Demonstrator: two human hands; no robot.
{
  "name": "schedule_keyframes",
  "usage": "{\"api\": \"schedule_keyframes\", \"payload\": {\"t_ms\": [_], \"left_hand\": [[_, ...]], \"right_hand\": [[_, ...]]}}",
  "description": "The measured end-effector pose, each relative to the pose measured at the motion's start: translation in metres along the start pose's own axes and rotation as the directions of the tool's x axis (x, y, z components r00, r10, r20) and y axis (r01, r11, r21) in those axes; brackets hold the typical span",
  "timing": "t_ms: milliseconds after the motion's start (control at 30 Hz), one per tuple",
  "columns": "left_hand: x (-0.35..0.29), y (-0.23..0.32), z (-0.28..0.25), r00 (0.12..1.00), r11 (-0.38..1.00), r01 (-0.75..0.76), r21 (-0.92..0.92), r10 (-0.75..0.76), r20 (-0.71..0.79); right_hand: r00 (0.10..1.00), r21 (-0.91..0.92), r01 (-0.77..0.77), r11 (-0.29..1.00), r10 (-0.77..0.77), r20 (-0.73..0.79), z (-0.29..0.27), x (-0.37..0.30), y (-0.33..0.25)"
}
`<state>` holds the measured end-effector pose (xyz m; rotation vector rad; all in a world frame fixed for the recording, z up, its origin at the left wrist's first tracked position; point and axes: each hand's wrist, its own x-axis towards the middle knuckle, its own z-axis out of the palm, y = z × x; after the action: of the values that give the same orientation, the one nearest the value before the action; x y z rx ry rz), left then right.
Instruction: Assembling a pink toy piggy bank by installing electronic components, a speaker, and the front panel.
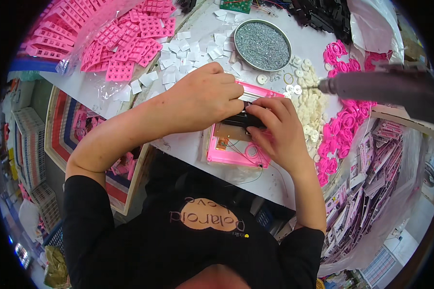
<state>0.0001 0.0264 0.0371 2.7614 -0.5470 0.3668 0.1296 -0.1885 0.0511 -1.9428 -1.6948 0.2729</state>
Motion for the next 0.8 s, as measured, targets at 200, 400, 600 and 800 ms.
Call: {"api": "schedule_keyframes", "payload": {"t_ms": [200,400,600,800], "left_hand": [[0.000,0.017,-0.006,0.996,0.996,0.081,0.036,-0.082,0.038],[-0.002,0.015,0.001,0.902,0.814,0.431,-0.390,-0.397,0.170],[0.007,0.002,-0.002,0.819,0.554,0.565,-0.611,-0.463,0.338],[0.014,-0.004,-0.005,0.779,0.473,0.625,-0.621,-0.424,0.461]], "right_hand": [[0.998,-0.031,0.016,0.999,-0.014,0.057,-0.004,0.003,-0.006],[0.996,-0.024,0.036,0.999,-0.034,0.081,-0.004,0.007,-0.009],[0.993,-0.090,0.094,0.991,-0.087,0.080,-0.005,0.005,-0.010],[0.995,-0.208,0.094,0.974,-0.095,0.001,0.005,-0.001,-0.024]]}}
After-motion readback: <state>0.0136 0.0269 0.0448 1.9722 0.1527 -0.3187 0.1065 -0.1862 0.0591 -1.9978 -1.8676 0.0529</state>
